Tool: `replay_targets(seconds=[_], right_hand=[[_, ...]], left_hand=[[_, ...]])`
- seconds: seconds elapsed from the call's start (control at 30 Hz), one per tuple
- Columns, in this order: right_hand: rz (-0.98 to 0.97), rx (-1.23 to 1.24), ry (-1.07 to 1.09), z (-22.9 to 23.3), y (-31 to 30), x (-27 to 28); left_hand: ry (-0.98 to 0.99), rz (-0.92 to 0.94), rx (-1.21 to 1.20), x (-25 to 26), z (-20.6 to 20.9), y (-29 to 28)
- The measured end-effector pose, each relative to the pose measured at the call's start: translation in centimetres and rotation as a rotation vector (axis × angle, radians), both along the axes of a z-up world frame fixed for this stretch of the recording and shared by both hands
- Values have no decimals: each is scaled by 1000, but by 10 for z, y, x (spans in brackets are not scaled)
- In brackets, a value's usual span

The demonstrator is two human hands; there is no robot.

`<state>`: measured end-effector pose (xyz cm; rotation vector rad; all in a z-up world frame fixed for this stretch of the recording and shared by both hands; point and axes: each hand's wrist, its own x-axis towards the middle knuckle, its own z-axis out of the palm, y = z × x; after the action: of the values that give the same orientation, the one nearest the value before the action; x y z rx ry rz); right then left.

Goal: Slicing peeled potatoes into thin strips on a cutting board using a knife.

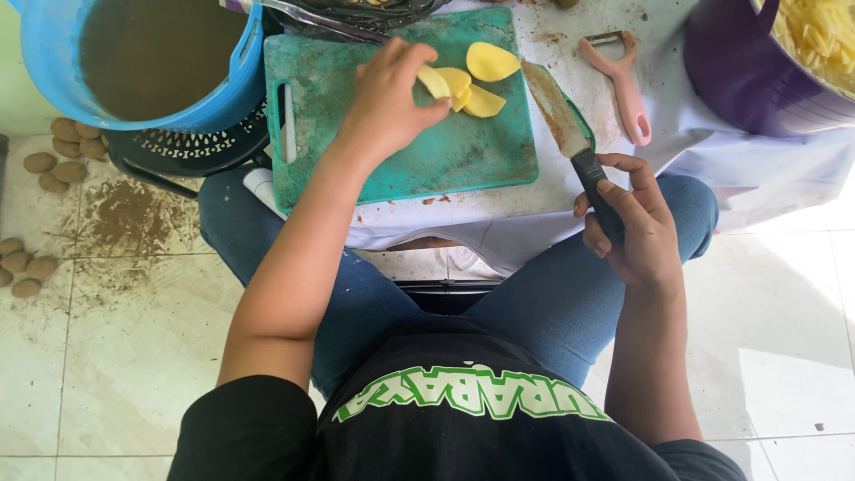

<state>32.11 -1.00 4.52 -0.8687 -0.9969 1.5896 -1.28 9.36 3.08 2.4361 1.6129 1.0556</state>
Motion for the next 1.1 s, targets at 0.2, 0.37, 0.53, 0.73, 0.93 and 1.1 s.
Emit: replay_targets(seconds=[0.2,0.37,0.53,0.73,0.93,1.1], right_hand=[[130,49,-14,4,-5,-10],[226,51,-375,17,-12,-33],[316,272,-564,20,-14,-65],[338,256,-757,20,-15,-93],[246,417,-1057,27,-14,-118],[228,410,-1154,34,-16,-128]], left_hand=[[-7,-48,-162,-9,13,-58],[10,34,-226,-16,-6,-79],[-10,28,-268,-19,-11,-82],[-12,60,-151,-6,-15,-76],[30,162,-101,2,-15,-74],[36,174,-92,3,-16,-77]])
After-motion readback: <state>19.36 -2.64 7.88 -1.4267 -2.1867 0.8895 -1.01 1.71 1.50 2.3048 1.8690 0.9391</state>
